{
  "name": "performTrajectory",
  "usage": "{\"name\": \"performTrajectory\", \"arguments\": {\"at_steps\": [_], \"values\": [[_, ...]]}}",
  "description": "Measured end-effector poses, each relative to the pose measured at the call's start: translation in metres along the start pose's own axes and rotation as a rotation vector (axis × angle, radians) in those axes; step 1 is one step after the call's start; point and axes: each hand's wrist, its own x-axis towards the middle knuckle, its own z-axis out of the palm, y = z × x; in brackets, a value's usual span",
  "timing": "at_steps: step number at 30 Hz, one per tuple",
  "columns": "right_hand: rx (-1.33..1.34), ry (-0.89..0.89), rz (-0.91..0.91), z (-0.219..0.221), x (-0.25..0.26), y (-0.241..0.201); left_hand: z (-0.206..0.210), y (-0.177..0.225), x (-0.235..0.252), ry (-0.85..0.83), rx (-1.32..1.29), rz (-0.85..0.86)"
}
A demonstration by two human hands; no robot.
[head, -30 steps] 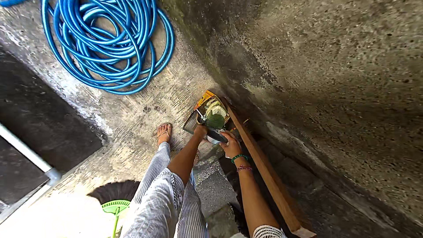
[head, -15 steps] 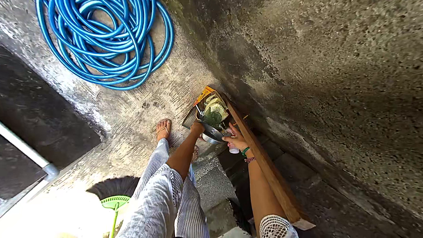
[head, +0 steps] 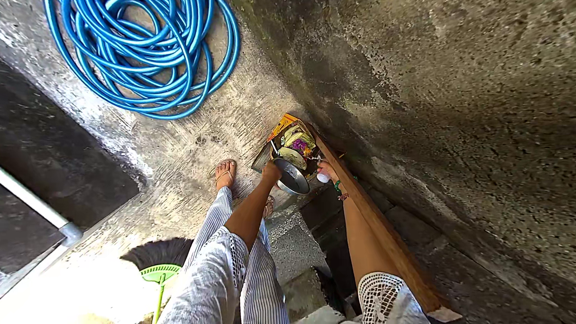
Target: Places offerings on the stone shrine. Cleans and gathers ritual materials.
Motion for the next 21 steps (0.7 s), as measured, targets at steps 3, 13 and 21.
{"name": "performTrajectory", "arguments": {"at_steps": [3, 13, 21], "values": [[0.217, 0.021, -0.024, -0.006, -0.011, 0.004, 0.0, 0.0, -0.003, 0.01, -0.038, 0.019], [-0.167, -0.075, -0.237, 0.002, -0.07, -0.003, 0.0, 0.003, -0.005, -0.003, -0.142, 0.007], [-0.648, 0.016, -0.383, 0.036, -0.103, -0.009, 0.001, 0.012, -0.013, -0.158, -0.503, -0.041]]}}
